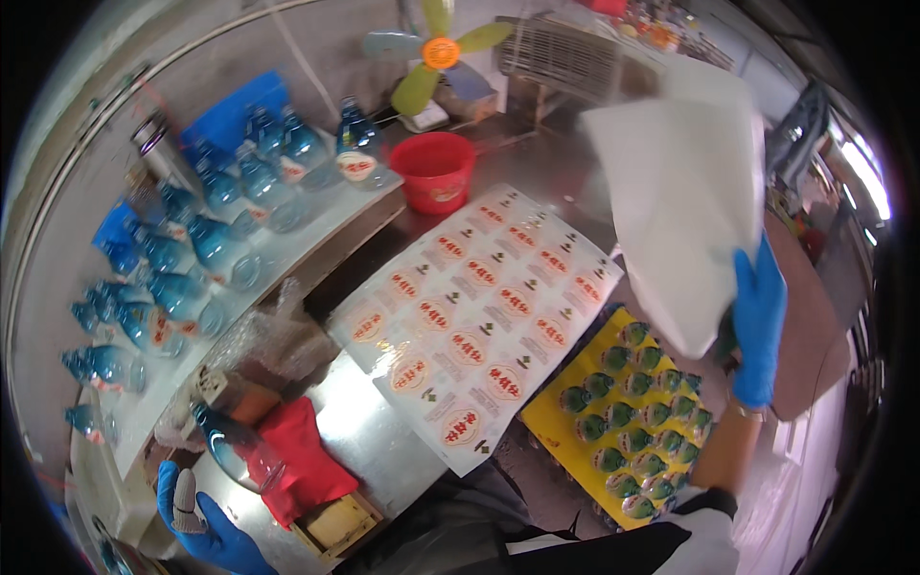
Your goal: The person applies circular red and white labels to clear glass bottles. They retrieve bottles from a metal bowl, place them on a wooden stand, apply the label, smooth it with a green tool, and place the finished bottle on a shelf. The process is repeated for multiple bottles.
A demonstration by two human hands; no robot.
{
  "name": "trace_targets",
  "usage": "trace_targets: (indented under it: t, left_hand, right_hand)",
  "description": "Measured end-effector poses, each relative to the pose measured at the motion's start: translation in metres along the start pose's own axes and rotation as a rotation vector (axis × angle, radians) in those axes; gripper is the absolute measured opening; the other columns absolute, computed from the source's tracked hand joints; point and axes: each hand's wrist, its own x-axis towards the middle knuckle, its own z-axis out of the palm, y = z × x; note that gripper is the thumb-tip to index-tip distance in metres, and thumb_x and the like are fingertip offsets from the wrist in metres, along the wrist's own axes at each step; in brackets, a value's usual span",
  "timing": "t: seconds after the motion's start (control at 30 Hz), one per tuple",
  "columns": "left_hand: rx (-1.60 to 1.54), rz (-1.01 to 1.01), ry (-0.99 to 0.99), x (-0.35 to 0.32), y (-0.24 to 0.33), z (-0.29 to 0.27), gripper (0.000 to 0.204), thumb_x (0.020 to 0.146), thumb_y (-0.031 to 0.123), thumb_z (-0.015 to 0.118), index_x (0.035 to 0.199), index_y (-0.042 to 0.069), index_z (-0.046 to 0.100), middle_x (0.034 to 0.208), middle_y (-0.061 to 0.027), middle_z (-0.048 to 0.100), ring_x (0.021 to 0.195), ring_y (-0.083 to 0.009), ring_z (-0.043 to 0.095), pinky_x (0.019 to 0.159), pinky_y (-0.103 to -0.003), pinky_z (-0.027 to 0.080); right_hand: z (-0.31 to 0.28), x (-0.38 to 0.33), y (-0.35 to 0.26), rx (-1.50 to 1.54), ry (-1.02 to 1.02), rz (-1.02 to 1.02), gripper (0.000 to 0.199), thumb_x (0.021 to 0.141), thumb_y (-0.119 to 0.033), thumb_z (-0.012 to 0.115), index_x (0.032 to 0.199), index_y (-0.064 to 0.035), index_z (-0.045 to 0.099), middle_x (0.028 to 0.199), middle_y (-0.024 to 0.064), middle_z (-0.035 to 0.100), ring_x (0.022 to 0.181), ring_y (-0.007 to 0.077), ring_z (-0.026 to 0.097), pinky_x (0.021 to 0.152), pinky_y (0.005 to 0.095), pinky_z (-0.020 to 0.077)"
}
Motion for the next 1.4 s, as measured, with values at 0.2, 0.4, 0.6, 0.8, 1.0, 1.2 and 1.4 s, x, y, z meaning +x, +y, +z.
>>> trace_targets:
  t: [0.2, 0.4, 0.6, 0.8, 1.0, 1.2, 1.4]
  left_hand:
    - [-0.111, -0.188, -0.069, -0.004, 0.01, 0.019, 0.016, 0.085, 0.004, 0.056, 0.094, -0.008, 0.063, 0.101, -0.0207, 0.061, 0.083, -0.0257, 0.061, 0.069, -0.033, 0.05]
    - [0.062, -0.107, -0.085, 0.007, 0.032, 0.004, 0.022, 0.09, 0.013, 0.054, 0.099, -0.005, 0.064, 0.108, -0.0174, 0.061, 0.09, -0.027, 0.06, 0.074, -0.034, 0.05]
    - [0.163, 0.063, -0.168, 0.007, 0.033, 0.004, 0.021, 0.089, 0.012, 0.055, 0.1, -0.004, 0.064, 0.107, -0.0188, 0.061, 0.095, -0.0283, 0.059, 0.079, -0.036, 0.049]
    - [0.369, -0.004, -0.189, -0.016, 0.0, -0.035, 0.025, 0.086, 0.007, 0.056, 0.107, -0.006, 0.059, 0.104, -0.0186, 0.062, 0.095, -0.0283, 0.06, 0.082, -0.036, 0.048]
    - [0.446, -0.07, -0.234, -0.018, -0.006, -0.033, 0.023, 0.082, 0.001, 0.057, 0.104, -0.003, 0.062, 0.105, -0.0182, 0.061, 0.094, -0.0285, 0.06, 0.084, -0.036, 0.047]
    - [0.396, -0.006, -0.237, 0.003, 0.001, -0.015, 0.021, 0.079, -0.002, 0.059, 0.098, 0.001, 0.067, 0.105, -0.0176, 0.06, 0.095, -0.0307, 0.059, 0.083, -0.037, 0.047]
    - [0.422, -0.077, -0.196, -0.011, -0.006, -0.032, 0.026, 0.077, -0.005, 0.059, 0.1, 0.003, 0.066, 0.107, -0.0164, 0.058, 0.098, -0.0314, 0.057, 0.086, -0.037, 0.046]
  right_hand:
    - [-0.015, -0.153, 0.076, -0.224, -0.251, 0.262, 0.014, 0.087, -0.011, 0.055, 0.079, -0.0001, 0.053, 0.071, 0.0097, 0.055, 0.065, 0.0182, 0.047, 0.061, 0.0353, 0.0423]
    - [0.191, -0.235, 0.083, 0.225, -0.844, 0.697, 0.023, 0.086, -0.011, 0.051, 0.106, -0.0039, 0.059, 0.084, 0.0122, 0.062, 0.07, 0.0186, 0.06, 0.063, 0.03, 0.0495]
    - [0.387, -0.24, 0.148, -0.078, -0.668, -0.089, 0.021, 0.084, -0.017, 0.051, 0.085, -0.0068, 0.069, 0.092, 0.0132, 0.066, 0.079, 0.0248, 0.064, 0.07, 0.0343, 0.0503]
    - [0.362, -0.16, 0.152, 1.078, -0.116, 1.074, 0.023, 0.087, -0.018, 0.05, 0.085, -0.0041, 0.069, 0.088, 0.0116, 0.067, 0.073, 0.0209, 0.062, 0.068, 0.0331, 0.0497]
    - [0.218, -0.127, 0.144, 0.987, 0.568, 0.759, 0.025, 0.091, -0.018, 0.047, 0.083, -0.0008, 0.063, 0.07, 0.0058, 0.063, 0.056, 0.0105, 0.051, 0.052, 0.0223, 0.0398]
    - [0.217, 0.055, -0.056, 0.884, -0.418, 0.007, 0.022, 0.091, -0.014, 0.049, 0.102, -0.0045, 0.065, 0.088, 0.0026, 0.063, 0.074, 0.0111, 0.056, 0.066, 0.0242, 0.0461]
    - [0.376, 0.15, -0.146, 0.161, -1.187, -0.054, 0.022, 0.077, -0.019, 0.064, 0.09, -0.0027, 0.068, 0.08, 0.0119, 0.066, 0.066, 0.0158, 0.061, 0.061, 0.0305, 0.0482]
